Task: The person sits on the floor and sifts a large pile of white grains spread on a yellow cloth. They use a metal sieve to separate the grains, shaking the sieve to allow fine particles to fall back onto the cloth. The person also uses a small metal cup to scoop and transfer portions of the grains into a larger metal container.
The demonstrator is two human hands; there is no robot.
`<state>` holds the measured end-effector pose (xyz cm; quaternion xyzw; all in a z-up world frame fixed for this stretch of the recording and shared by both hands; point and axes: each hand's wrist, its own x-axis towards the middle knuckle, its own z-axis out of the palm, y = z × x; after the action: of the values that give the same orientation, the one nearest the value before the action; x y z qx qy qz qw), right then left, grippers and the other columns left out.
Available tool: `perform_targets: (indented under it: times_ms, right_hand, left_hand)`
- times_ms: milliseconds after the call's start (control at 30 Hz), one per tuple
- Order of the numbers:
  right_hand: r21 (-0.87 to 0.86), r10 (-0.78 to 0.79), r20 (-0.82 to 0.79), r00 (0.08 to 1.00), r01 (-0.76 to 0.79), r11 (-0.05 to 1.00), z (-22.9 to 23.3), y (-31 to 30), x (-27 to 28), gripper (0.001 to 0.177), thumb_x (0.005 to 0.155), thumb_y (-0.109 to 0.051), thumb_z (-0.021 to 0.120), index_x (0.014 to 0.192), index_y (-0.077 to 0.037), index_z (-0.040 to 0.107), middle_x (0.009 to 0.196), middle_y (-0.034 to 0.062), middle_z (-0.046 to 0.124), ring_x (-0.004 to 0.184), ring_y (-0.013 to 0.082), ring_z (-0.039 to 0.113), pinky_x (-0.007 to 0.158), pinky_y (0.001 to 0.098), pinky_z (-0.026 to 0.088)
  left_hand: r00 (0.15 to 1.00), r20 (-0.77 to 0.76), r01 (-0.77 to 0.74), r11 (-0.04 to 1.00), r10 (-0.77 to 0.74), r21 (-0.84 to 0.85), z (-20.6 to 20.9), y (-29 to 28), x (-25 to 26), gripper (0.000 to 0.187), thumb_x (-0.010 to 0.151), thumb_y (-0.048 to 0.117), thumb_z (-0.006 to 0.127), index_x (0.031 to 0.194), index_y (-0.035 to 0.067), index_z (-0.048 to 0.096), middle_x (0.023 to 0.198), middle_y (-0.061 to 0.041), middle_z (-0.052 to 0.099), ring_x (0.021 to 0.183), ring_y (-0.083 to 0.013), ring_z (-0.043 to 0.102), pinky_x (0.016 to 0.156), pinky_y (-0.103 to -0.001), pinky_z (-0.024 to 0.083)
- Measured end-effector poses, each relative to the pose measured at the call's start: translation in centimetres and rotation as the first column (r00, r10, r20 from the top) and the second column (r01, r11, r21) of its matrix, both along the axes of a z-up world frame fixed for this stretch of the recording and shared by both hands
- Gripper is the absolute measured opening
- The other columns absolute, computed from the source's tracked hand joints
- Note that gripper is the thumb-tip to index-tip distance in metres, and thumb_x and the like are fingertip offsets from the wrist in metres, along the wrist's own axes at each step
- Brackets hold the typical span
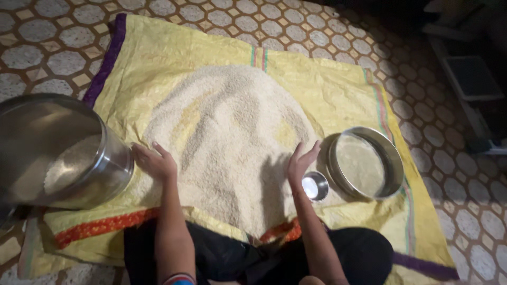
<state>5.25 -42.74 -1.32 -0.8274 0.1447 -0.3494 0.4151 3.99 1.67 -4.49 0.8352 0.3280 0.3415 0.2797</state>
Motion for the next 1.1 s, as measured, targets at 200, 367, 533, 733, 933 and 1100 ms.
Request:
perform_targets:
  times_ms: [200,367,533,733,933,1100]
  right_hand:
    - [-0.235,0.032,-0.198,0.980,-0.079,0.969,-2.8,-1.7,10.2,0.085,0.105,-0.046,0.057,0.156,0.014,0.023,0.163,0.0372,0.024,0.155,0.0493,0.012,0.128,0.0537,0.011]
    - [-0.652,-0.097,-0.251,0.963,-0.094,0.752,3.3,-8.0,7.0,0.093,0.095,-0.047,0.069,0.162,0.006,0.032,0.165,0.0297,0.030,0.152,0.0496,0.014,0.126,0.0614,0.006]
    - [-0.732,-0.356,-0.326,0.876,0.004,0.682,4.1,-14.7,0.4,0.054,0.090,-0.038,0.069,0.123,0.002,0.054,0.114,0.0263,0.058,0.107,0.0469,0.053,0.087,0.0595,0.038]
    - [-0.663,-0.295,-0.124,0.947,0.142,0.735,6.1,-15.5,-2.9,0.009,0.093,-0.015,0.059,0.099,-0.010,0.064,0.085,0.0175,0.068,0.076,0.0426,0.066,0.065,0.0544,0.048]
    - [0.398,-0.179,0.029,0.983,0.153,0.905,19.4,-18.2,-5.2,0.033,0.114,-0.028,0.055,0.092,-0.004,0.059,0.074,0.0039,0.056,0.062,0.0212,0.050,0.058,0.0458,0.039]
    - [-0.157,0.492,0.098,0.865,-0.475,0.866,19.3,-14.6,-5.1,0.018,0.069,-0.003,0.063,0.085,0.000,0.056,0.069,0.0074,0.055,0.062,0.0158,0.054,0.052,0.0317,0.040]
  left_hand:
    - [0.989,-0.082,0.125,0.990,-0.120,0.059,0.6,1.7,3.0,0.072,0.112,0.046,0.042,0.164,-0.001,0.026,0.163,-0.028,0.037,0.149,-0.0454,0.037,0.122,-0.055,0.031]
    - [0.982,-0.107,0.169,0.975,-0.154,0.144,0.7,1.8,3.5,0.078,0.109,0.051,0.042,0.163,-0.003,0.026,0.166,-0.028,0.029,0.153,-0.0426,0.030,0.124,-0.056,0.024]
    - [0.960,-0.216,0.187,0.982,-0.176,0.032,-1.0,2.0,3.3,0.075,0.107,0.058,0.040,0.161,0.006,0.031,0.170,-0.024,0.026,0.157,-0.0392,0.026,0.127,-0.055,0.020]
    - [0.942,-0.081,0.327,0.945,-0.325,0.004,0.5,-2.1,2.0,0.080,0.110,0.058,0.042,0.164,0.000,0.027,0.167,-0.030,0.018,0.155,-0.0471,0.015,0.122,-0.062,0.011]
    - [0.767,0.090,0.641,0.766,-0.635,-0.053,6.9,-10.9,-2.5,0.078,0.100,0.056,0.055,0.160,0.010,0.034,0.167,-0.024,0.025,0.155,-0.0439,0.020,0.124,-0.055,0.023]
    - [0.718,0.119,0.697,0.707,-0.686,-0.121,8.5,-14.3,-7.7,0.077,0.103,0.047,0.058,0.162,0.007,0.030,0.167,-0.025,0.028,0.155,-0.0427,0.023,0.122,-0.055,0.028]
